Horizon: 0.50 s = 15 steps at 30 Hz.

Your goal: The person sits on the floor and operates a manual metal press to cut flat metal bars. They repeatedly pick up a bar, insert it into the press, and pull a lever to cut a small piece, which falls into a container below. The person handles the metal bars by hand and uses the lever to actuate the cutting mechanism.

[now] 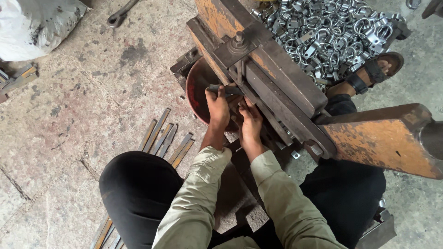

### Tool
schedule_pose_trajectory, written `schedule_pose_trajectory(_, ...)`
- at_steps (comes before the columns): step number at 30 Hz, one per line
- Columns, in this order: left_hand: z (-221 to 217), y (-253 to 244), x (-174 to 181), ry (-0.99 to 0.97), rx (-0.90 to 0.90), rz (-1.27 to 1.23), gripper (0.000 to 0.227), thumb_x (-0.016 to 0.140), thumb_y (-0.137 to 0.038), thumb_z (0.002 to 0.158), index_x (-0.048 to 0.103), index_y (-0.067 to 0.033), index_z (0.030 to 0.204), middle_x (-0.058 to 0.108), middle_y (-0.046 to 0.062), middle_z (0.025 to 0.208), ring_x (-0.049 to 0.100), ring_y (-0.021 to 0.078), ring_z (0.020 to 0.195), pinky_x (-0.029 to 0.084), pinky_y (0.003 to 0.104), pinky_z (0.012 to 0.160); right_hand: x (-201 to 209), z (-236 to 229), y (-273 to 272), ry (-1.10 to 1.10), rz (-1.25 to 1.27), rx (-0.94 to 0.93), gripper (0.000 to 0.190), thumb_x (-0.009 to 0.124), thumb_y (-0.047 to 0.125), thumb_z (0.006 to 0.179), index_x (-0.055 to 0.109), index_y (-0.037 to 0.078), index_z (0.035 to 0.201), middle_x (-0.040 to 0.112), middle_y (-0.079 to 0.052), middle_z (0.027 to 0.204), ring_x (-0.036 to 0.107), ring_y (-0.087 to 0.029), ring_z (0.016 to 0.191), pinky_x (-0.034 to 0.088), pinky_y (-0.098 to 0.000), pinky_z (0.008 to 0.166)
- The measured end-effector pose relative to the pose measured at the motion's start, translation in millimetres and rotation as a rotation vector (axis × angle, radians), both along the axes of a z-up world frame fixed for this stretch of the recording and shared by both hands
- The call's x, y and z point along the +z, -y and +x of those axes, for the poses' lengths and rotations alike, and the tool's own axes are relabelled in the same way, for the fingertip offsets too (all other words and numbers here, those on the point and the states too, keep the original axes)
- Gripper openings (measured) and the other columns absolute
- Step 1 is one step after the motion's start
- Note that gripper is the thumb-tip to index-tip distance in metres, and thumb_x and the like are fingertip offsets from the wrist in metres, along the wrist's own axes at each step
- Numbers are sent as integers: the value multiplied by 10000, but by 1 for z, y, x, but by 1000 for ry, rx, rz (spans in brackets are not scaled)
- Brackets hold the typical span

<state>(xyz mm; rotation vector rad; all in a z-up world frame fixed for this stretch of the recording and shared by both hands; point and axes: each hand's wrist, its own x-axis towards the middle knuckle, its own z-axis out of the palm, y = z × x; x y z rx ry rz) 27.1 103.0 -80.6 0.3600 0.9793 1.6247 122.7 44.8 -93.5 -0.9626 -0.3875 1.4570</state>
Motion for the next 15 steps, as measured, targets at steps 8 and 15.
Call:
schedule_pose_trajectory(8, -2, -9, -54, -456, 133, 203, 174, 549, -70, 1200, 415, 30, 1252, 623, 199, 1189, 698, 284, 1024, 603, 481, 889, 2, 1, 1, 0, 6, 39, 437, 604, 31, 950, 633, 55, 1386, 671, -28, 1130, 650, -151, 1008, 580, -350, 850)
schedule_pose_trajectory(15, 1, -4, -11, -60, 51, -13, 293, 515, -116, 1040, 328, -66, 1259, 538, 142, 1123, 733, 341, 820, 674, 484, 704, 17, 2, 3, -7, -5, 67, 496, 611, 49, 941, 582, 61, 1435, 682, -55, 1310, 661, -153, 1042, 567, -322, 812)
